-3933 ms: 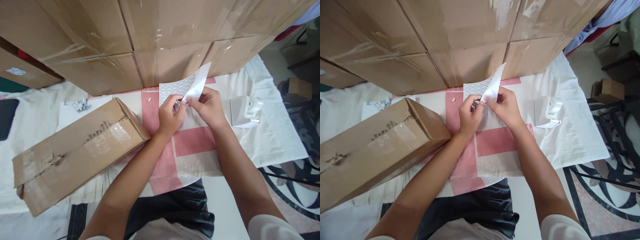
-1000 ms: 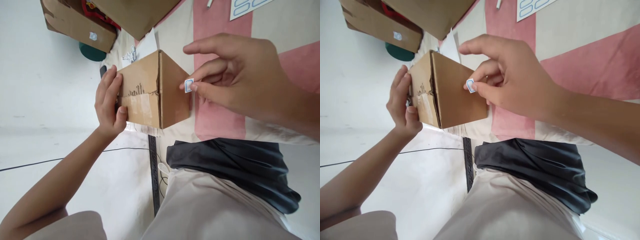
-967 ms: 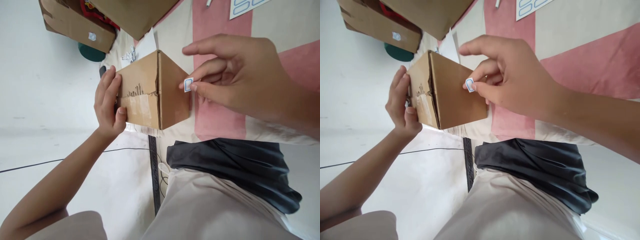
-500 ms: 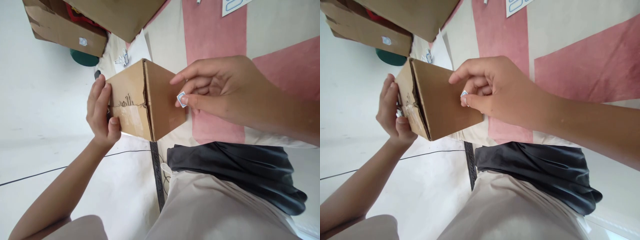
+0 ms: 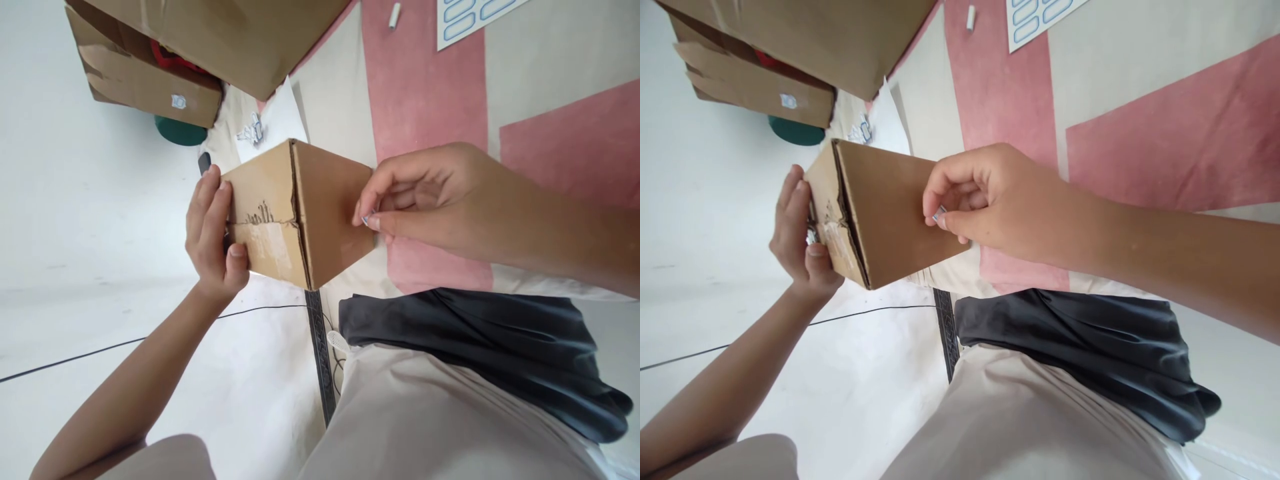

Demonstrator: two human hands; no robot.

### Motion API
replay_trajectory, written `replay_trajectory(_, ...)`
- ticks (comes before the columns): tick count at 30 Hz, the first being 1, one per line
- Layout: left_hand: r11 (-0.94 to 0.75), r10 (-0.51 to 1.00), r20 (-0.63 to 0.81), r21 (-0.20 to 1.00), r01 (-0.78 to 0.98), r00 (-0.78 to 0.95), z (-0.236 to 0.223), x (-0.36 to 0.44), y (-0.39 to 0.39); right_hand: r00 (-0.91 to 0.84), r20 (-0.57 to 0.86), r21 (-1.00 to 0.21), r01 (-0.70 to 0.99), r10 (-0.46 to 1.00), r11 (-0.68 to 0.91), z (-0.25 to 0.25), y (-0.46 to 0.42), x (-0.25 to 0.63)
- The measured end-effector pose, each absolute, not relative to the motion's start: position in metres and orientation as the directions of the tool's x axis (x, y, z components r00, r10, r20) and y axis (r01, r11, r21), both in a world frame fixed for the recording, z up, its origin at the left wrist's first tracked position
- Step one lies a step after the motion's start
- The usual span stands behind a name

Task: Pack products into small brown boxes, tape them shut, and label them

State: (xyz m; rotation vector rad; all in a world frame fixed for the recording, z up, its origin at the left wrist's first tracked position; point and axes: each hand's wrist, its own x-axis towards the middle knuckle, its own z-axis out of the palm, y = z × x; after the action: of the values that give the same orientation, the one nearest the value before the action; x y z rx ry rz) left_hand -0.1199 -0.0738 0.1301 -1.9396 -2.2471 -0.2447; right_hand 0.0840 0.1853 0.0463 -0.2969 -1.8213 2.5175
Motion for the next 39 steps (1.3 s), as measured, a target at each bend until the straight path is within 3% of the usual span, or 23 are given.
replay_trajectory(5, 0.167, 0.949, 0.260, 0.056, 0.984, -0.175, 0.130, -0.117, -0.072, -0.969, -0.225, -0.907, 0.170, 0.104, -0.385, 0.048, 0.185, 0.084)
replay_trajectory(10, 0.165, 0.950, 0.258, 0.057, 0.985, -0.174, 0.130, -0.116, -0.072, -0.985, -0.137, -0.926, 0.092, 0.101, -0.366, 0.046, 0.187, 0.082)
replay_trajectory(18, 0.216, 0.941, 0.250, 0.071, 0.974, -0.227, 0.131, -0.111, -0.072, -0.985, -0.132, -0.909, 0.077, 0.108, -0.410, 0.037, 0.191, 0.080)
replay_trajectory(25, 0.236, 0.941, 0.235, 0.063, 0.970, -0.244, 0.132, -0.111, -0.072, -0.999, -0.046, -0.888, 0.029, 0.026, -0.459, 0.029, 0.184, 0.076)
replay_trajectory(39, 0.232, 0.930, 0.274, 0.081, 0.969, -0.246, 0.130, -0.113, -0.073, -0.983, -0.183, -0.809, 0.163, -0.022, -0.565, 0.037, 0.182, 0.076)
